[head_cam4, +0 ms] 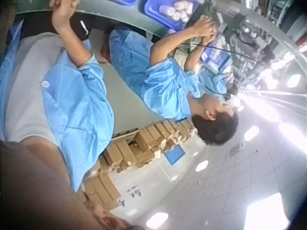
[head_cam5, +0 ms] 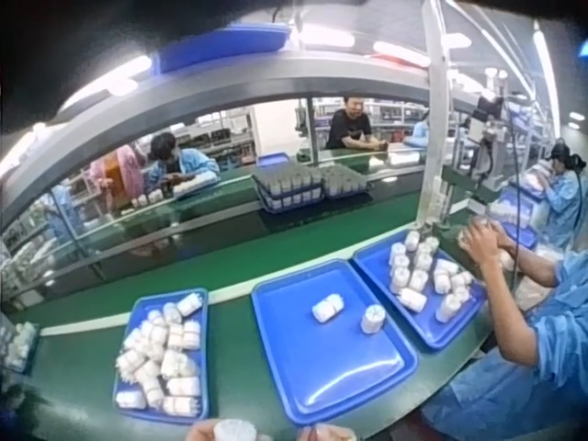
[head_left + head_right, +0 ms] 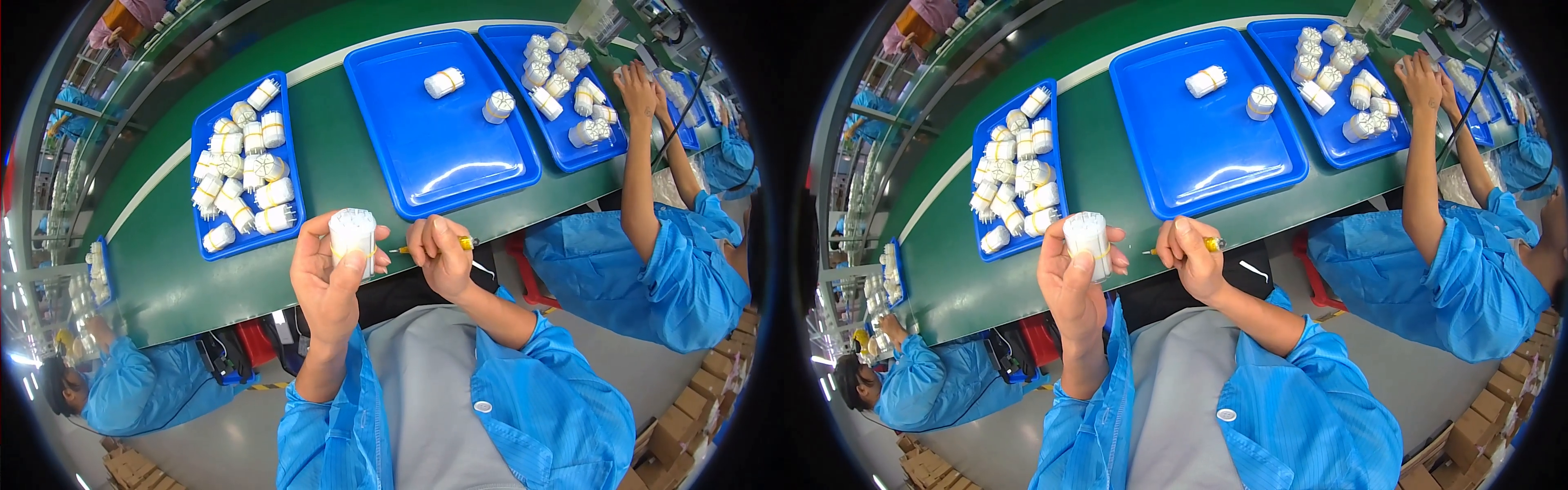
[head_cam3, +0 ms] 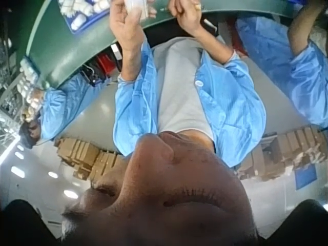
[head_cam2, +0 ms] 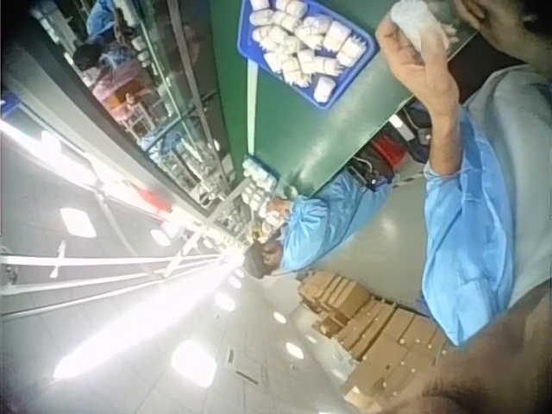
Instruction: The person assembles or applies material to small white cylindrical plastic components on a production line using a specialized assembly tool.
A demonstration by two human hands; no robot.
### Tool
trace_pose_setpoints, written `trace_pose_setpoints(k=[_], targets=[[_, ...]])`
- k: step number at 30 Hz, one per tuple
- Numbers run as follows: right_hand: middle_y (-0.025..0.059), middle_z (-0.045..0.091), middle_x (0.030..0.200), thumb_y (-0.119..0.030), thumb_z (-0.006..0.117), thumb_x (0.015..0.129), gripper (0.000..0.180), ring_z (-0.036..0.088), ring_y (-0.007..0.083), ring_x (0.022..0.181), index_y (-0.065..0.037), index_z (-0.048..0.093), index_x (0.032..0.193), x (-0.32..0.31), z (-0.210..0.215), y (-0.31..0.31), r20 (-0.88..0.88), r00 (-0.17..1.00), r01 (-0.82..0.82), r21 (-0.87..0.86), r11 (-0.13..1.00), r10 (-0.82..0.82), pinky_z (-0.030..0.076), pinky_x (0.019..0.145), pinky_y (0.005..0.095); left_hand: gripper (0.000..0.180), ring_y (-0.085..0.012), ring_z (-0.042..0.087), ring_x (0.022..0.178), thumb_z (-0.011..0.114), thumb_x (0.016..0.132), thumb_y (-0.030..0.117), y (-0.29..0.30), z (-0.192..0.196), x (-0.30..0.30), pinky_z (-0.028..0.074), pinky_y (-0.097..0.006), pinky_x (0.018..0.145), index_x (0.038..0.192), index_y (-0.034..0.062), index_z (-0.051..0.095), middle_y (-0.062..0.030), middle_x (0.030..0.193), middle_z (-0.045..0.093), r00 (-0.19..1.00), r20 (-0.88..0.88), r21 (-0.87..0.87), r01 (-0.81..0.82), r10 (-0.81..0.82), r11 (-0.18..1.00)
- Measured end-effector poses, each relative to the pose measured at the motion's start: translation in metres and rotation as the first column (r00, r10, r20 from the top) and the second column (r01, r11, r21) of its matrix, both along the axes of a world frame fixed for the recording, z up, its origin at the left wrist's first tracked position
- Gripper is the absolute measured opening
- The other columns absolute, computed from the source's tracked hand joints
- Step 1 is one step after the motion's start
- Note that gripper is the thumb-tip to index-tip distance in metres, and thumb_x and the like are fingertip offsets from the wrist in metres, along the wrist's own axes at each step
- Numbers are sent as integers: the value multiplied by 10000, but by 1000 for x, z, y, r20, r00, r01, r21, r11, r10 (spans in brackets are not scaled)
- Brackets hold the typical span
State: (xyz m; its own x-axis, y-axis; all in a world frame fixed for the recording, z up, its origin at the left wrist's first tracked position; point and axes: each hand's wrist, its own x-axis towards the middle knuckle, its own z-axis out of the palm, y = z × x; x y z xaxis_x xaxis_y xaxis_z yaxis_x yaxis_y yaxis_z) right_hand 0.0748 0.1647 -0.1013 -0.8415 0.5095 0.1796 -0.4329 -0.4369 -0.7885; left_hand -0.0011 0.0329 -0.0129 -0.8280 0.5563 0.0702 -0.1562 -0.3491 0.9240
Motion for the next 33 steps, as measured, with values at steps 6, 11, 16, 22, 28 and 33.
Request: trace_pose_setpoints(k=[6,11,16,22,28,33], targets=[[95,508,603,-311,386,1031,469,333,95,527,-67,387,630,-1,-14,-1,71,997,-19,25,1000,17,279,495,260,412,-220,672,763,592,906,201,2,1,0,567,-330,703,1211,-38,450,-264,1033,652,994,103,61,23,-29,998],[95,510,605,-318,391,1030,472,332,94,527,-68,387,630,-1,-16,0,65,997,-34,14,999,33,278,495,261,407,-220,672,765,586,912,206,0,1,1,565,-329,698,1209,-35,449,-260,1027,653,998,55,42,24,-26,999],[93,511,606,-315,394,1030,470,329,92,529,-67,394,631,-1,-17,-1,69,997,-34,16,999,33,280,501,262,403,-219,672,762,576,924,234,0,0,1,563,-331,683,1206,-27,452,-257,1025,655,996,77,55,45,-49,997],[88,511,607,-323,398,1031,474,330,92,530,-64,403,634,-1,-18,-1,56,998,-42,35,999,40,284,505,263,474,-268,668,741,460,977,371,-4,-6,-1,553,-345,625,1229,-30,444,-287,1057,635,967,190,164,137,-168,977],[85,508,597,-315,393,1032,470,330,92,526,-67,404,634,-1,-19,-2,62,997,-42,25,999,41,288,504,263,543,-254,649,701,374,1003,370,1,-10,-2,519,-295,551,1284,-93,407,-303,1070,624,907,189,442,263,-375,858],[88,511,596,-297,385,1031,461,328,93,524,-66,400,633,-1,-21,-2,38,999,-33,50,998,31,292,503,261,520,-199,563,631,369,1013,368,3,-15,-3,434,-274,532,1288,-73,367,-268,1109,602,843,208,584,300,-496,754]])
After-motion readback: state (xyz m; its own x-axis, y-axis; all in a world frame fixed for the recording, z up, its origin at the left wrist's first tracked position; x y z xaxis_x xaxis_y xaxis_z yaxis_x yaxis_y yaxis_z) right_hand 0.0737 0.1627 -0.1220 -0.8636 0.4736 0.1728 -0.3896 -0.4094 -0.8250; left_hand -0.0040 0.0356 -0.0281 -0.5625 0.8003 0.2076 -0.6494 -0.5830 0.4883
